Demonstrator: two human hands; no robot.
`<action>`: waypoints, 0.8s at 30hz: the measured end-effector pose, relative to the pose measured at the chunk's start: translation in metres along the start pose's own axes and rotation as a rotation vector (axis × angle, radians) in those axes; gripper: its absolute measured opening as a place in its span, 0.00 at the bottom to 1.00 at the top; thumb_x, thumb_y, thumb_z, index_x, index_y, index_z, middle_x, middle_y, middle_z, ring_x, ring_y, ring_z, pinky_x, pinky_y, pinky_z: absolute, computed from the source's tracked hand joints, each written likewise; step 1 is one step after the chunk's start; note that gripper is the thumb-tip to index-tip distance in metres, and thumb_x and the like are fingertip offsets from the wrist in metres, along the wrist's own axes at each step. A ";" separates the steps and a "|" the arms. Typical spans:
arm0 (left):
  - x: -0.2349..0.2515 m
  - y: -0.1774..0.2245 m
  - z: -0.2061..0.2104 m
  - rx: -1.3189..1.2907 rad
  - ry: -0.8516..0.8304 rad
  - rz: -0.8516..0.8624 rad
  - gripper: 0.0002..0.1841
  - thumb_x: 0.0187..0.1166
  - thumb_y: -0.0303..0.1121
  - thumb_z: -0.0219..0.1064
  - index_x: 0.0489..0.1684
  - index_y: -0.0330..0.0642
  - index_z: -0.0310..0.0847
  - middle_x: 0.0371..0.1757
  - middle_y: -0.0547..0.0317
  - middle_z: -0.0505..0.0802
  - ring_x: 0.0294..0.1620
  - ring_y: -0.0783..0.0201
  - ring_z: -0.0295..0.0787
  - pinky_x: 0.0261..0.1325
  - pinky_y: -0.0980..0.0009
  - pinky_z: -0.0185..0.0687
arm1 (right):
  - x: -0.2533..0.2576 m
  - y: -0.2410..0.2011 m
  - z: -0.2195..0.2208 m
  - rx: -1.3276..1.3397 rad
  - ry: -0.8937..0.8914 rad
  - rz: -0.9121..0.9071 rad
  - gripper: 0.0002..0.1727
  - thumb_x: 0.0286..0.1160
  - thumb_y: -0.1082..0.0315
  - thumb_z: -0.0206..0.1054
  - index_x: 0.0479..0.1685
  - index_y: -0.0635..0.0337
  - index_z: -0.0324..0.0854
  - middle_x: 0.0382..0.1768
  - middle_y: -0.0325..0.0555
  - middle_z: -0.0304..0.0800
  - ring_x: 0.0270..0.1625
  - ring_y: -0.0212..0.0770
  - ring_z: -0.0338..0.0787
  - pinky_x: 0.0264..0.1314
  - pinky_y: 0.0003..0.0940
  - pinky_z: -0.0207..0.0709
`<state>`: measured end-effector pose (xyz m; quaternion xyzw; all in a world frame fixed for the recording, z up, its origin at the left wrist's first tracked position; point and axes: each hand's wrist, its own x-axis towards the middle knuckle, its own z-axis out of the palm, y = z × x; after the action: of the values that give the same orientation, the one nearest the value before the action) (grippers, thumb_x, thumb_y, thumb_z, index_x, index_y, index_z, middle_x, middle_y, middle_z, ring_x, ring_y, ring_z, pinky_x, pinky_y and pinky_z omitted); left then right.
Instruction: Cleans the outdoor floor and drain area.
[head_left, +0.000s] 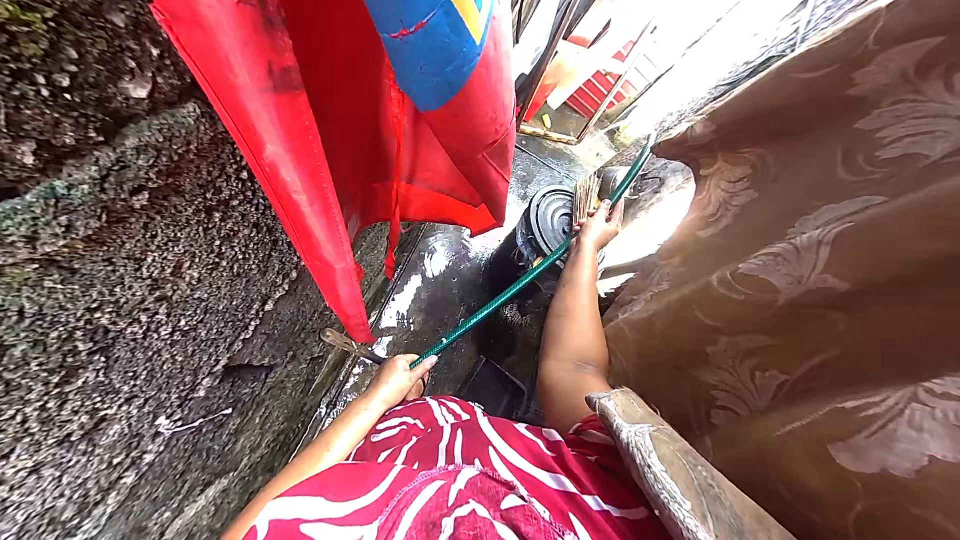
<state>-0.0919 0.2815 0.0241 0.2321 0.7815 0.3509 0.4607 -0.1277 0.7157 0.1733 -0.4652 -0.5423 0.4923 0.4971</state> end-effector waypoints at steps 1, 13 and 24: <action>0.000 0.000 0.000 0.001 0.001 0.000 0.32 0.88 0.62 0.53 0.42 0.39 0.89 0.36 0.48 0.90 0.41 0.51 0.87 0.52 0.45 0.79 | -0.001 0.000 0.000 0.001 0.002 -0.002 0.28 0.95 0.58 0.53 0.92 0.47 0.60 0.40 0.49 0.82 0.17 0.34 0.72 0.17 0.27 0.69; -0.001 0.005 0.000 0.015 -0.005 -0.017 0.33 0.88 0.63 0.52 0.44 0.38 0.88 0.37 0.47 0.91 0.43 0.49 0.88 0.54 0.44 0.79 | -0.003 -0.006 0.001 0.002 0.043 -0.042 0.28 0.95 0.58 0.53 0.92 0.46 0.59 0.41 0.49 0.83 0.18 0.34 0.74 0.17 0.28 0.70; 0.001 0.007 0.000 0.033 -0.005 -0.007 0.34 0.88 0.63 0.52 0.43 0.37 0.88 0.35 0.46 0.90 0.41 0.49 0.87 0.53 0.44 0.79 | -0.004 -0.007 0.005 0.020 0.066 -0.094 0.29 0.95 0.58 0.54 0.93 0.45 0.58 0.43 0.48 0.82 0.21 0.34 0.76 0.21 0.28 0.72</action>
<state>-0.0918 0.2869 0.0290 0.2377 0.7869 0.3359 0.4599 -0.1323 0.7112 0.1798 -0.4502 -0.5419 0.4583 0.5419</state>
